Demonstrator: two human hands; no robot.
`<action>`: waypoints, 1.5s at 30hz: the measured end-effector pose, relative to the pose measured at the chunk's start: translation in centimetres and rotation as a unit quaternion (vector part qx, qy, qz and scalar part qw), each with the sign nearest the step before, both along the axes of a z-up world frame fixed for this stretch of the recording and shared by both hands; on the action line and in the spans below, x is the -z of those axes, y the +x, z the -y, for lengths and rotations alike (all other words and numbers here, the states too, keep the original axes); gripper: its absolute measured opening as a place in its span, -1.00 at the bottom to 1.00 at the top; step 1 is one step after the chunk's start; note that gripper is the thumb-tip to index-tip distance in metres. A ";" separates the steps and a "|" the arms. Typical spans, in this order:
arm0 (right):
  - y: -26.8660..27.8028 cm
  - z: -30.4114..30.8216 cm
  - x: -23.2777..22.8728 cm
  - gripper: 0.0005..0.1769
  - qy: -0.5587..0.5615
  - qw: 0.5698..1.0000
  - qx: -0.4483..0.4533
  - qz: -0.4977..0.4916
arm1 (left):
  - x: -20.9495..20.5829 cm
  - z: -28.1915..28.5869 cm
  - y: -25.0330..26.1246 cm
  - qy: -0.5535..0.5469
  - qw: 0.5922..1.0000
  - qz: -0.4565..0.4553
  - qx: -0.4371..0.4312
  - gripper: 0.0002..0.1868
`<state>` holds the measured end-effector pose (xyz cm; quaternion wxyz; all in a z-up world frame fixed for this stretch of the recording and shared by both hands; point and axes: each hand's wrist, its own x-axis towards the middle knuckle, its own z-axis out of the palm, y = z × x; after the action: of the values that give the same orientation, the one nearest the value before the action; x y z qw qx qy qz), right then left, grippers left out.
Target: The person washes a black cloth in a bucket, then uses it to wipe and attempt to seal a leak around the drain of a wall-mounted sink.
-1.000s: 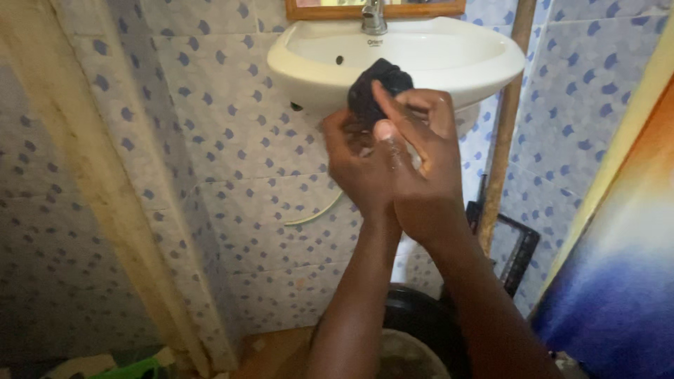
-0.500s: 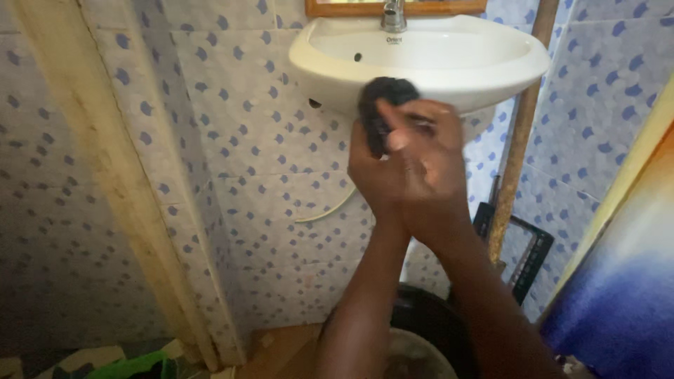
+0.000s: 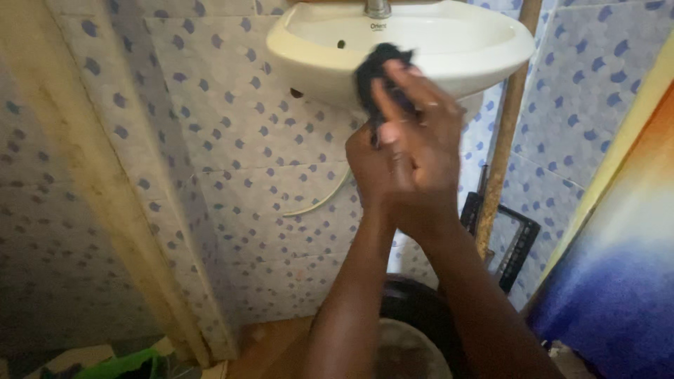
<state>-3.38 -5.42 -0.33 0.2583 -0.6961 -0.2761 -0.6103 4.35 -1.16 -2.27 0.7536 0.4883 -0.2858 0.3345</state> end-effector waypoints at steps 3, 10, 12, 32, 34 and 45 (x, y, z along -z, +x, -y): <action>0.2 1.5 -0.4 -0.48 0.104 0.994 -0.001 0.017 | -2.3 -0.4 -2.4 -0.020 0.994 -0.103 0.044 -0.66; 1.1 2.6 -0.4 -0.49 -0.031 0.999 0.018 0.036 | -3.9 -0.9 -3.2 -0.008 0.992 -0.110 0.054 -0.59; 0.9 3.9 -0.5 -0.56 -0.028 0.999 0.026 0.037 | -3.9 -1.3 -3.3 -0.027 0.994 -0.083 0.069 -0.60; 1.1 3.8 0.1 -0.84 0.217 0.963 -0.158 -0.034 | -2.5 1.0 -3.4 -0.037 0.998 -0.051 0.001 -0.86; 1.5 3.9 -0.6 -0.75 0.197 0.948 -0.248 0.011 | -2.1 1.0 -3.6 -0.050 0.997 -0.058 -0.031 -0.86; 2.2 1.2 1.2 -0.51 0.029 0.969 -0.204 -0.137 | -0.7 -0.8 0.2 -0.143 0.947 0.057 -0.282 -0.65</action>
<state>-1.22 -6.64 -1.55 0.4328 -0.6945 -0.3559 -0.4513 4.59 -0.35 -1.62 0.6724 0.4166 -0.1282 0.5983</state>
